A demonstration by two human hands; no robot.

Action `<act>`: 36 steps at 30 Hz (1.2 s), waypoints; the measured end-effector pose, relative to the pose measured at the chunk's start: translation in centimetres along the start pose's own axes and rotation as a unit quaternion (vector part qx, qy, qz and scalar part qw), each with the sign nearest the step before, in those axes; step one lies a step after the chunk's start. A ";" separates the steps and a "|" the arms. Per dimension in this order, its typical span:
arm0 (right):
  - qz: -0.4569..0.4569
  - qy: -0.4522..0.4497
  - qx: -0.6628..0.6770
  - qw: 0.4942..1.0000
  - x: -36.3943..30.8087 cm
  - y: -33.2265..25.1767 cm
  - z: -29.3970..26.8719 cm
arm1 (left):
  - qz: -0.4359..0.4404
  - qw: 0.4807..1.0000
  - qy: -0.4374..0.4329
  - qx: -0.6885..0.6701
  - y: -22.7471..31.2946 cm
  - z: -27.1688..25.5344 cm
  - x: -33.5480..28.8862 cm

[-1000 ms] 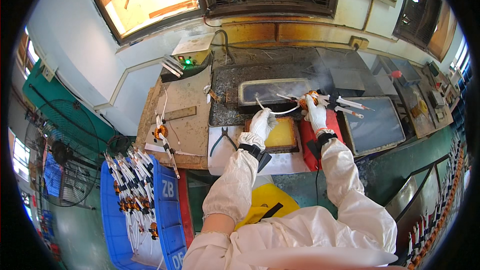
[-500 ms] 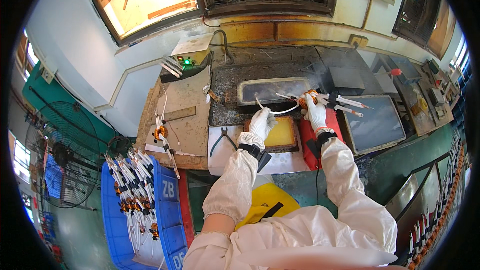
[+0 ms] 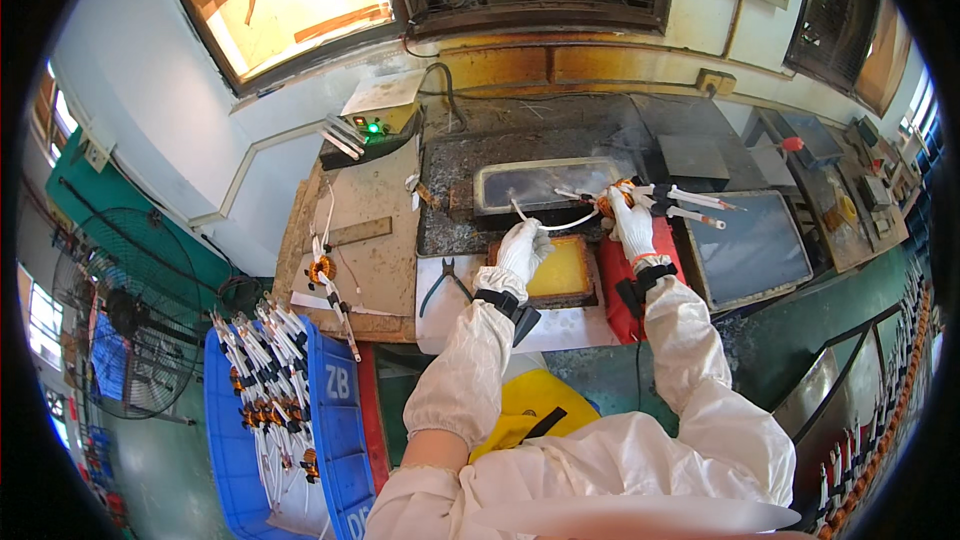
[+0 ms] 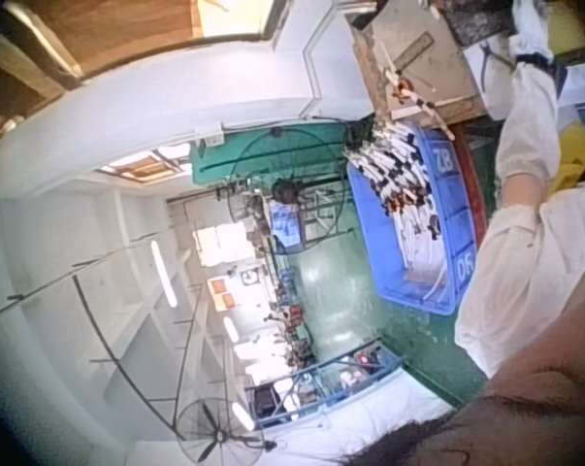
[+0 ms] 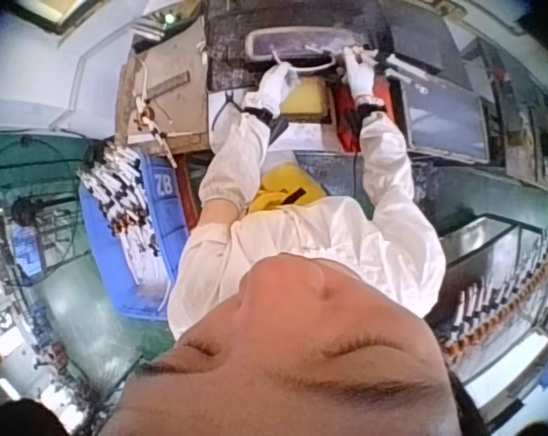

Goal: Dipping the ends of copper coils and wires into a molten solder bath.

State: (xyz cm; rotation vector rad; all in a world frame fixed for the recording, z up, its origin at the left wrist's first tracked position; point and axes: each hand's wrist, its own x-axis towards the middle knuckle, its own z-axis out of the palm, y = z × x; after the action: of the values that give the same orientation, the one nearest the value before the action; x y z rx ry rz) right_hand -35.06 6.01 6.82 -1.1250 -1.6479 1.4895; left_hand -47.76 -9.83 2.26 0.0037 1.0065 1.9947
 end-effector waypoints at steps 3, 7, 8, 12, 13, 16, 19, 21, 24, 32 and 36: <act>-0.021 0.009 -0.008 1.000 0.5 0.3 -0.6 | -0.001 1.000 -0.010 0.000 -0.2 0.2 -0.1; -0.028 0.025 -0.049 0.998 0.2 -0.3 -1.5 | 0.008 0.999 -0.040 0.024 -0.4 0.6 -0.7; -0.042 0.020 -0.046 0.998 0.1 -0.4 -1.8 | 0.011 0.999 -0.037 0.027 -0.4 1.0 -0.9; -0.063 0.017 -0.030 0.997 -0.3 -0.7 -2.6 | 0.004 0.998 -0.052 0.021 -0.6 1.4 -1.4; -0.061 0.015 -0.047 0.997 -0.7 -1.3 -2.9 | 0.001 0.998 -0.058 0.017 -0.7 1.5 -1.5; -0.057 0.013 -0.046 0.997 -0.7 -1.2 -3.5 | -0.004 0.997 -0.070 0.012 -1.0 1.6 -1.7; -0.043 0.008 -0.051 0.998 -1.0 -1.3 -4.0 | -0.010 0.997 -0.076 0.012 -1.0 1.7 -1.8; -0.045 0.012 -0.049 0.998 -1.3 -1.6 -4.1 | -0.015 0.997 -0.078 0.013 -1.1 1.7 -2.0; -0.049 0.022 -0.040 0.998 -1.5 -1.6 -4.4 | -0.006 0.996 -0.082 0.021 -1.4 1.8 -2.2; -0.044 0.033 -0.043 0.998 -2.5 -2.0 -5.5 | -0.011 0.994 -0.099 0.048 -1.4 2.7 -3.5; -0.035 0.031 -0.059 0.997 -2.5 -1.5 -6.5 | -0.013 0.994 -0.099 0.052 -1.2 3.7 -4.3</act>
State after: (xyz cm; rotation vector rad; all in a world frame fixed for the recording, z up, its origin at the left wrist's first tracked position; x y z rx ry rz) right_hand -28.47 6.64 9.51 -1.1522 -1.7329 1.3139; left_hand -42.94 -10.06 5.47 0.2399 0.9745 1.8756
